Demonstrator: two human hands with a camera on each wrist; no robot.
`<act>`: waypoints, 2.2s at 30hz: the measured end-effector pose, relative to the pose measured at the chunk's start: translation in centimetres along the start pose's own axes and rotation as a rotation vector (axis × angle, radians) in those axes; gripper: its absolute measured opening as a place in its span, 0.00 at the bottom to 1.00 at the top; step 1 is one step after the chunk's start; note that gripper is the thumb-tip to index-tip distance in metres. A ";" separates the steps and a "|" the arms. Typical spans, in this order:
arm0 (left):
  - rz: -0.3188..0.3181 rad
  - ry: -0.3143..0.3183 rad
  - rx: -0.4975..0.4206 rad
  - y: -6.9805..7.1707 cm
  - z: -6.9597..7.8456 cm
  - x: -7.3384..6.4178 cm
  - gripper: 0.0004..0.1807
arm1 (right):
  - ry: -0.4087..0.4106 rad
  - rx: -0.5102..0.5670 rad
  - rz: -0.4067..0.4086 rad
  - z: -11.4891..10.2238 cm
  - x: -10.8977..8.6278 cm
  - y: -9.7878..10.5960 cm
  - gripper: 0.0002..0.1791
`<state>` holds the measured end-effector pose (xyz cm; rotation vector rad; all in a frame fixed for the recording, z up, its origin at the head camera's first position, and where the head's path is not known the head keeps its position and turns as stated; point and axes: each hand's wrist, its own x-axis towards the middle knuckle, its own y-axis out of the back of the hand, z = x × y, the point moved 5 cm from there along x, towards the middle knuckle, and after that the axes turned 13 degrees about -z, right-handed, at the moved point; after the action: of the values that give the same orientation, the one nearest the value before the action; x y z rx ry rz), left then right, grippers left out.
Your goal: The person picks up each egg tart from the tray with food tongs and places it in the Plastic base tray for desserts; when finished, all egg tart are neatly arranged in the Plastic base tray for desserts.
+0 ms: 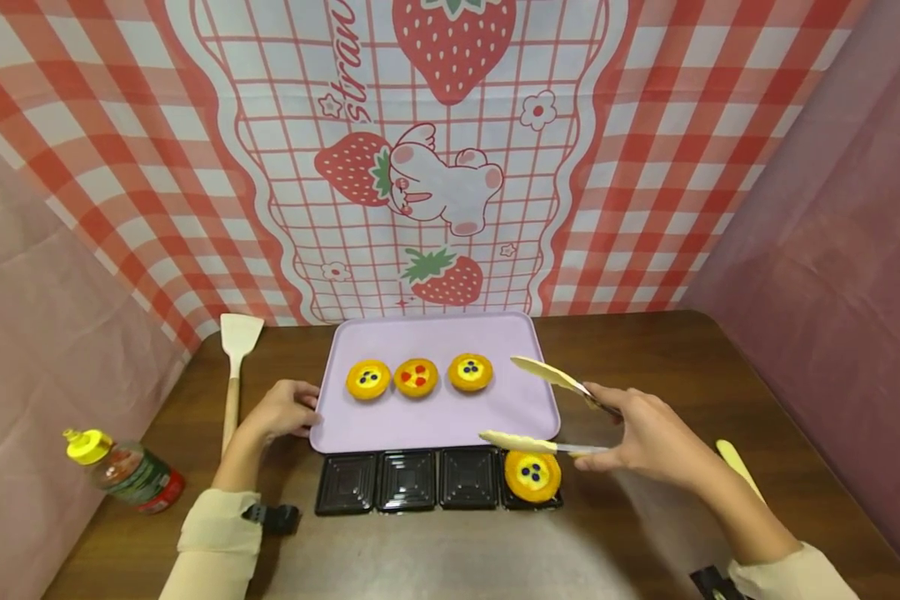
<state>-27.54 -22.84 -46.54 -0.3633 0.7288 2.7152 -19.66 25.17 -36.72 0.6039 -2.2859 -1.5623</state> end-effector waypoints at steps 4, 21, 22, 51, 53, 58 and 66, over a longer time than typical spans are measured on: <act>-0.005 -0.001 -0.010 -0.1 0.0 0.0 0.25 | -0.019 0.049 -0.028 0.3 2.4 0.0 0.54; -0.006 -0.015 -0.020 -0.3 -0.1 0.5 0.24 | -0.067 0.125 -0.069 3.2 8.1 -3.5 0.54; -0.004 -0.012 -0.019 -0.2 -0.2 0.5 0.24 | -0.068 0.122 -0.067 3.3 8.3 -3.6 0.54; 0.004 -0.008 -0.040 0.1 -0.3 0.2 0.25 | -0.082 0.118 -0.111 2.3 10.4 -4.6 0.41; 0.000 -0.013 -0.035 0.1 -0.3 0.1 0.25 | -0.084 0.124 -0.110 2.3 10.2 -4.4 0.41; -0.004 -0.013 -0.035 0.1 -0.4 0.1 0.25 | -0.072 0.123 -0.108 1.8 9.7 -3.4 0.40; -0.007 -0.021 -0.051 0.1 -0.5 0.2 0.25 | -0.044 0.136 -0.111 0.0 7.5 -1.6 0.42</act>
<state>-27.70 -23.16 -46.94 -0.3477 0.6527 2.7313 -25.89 20.87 -38.14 0.7498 -2.4446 -1.4901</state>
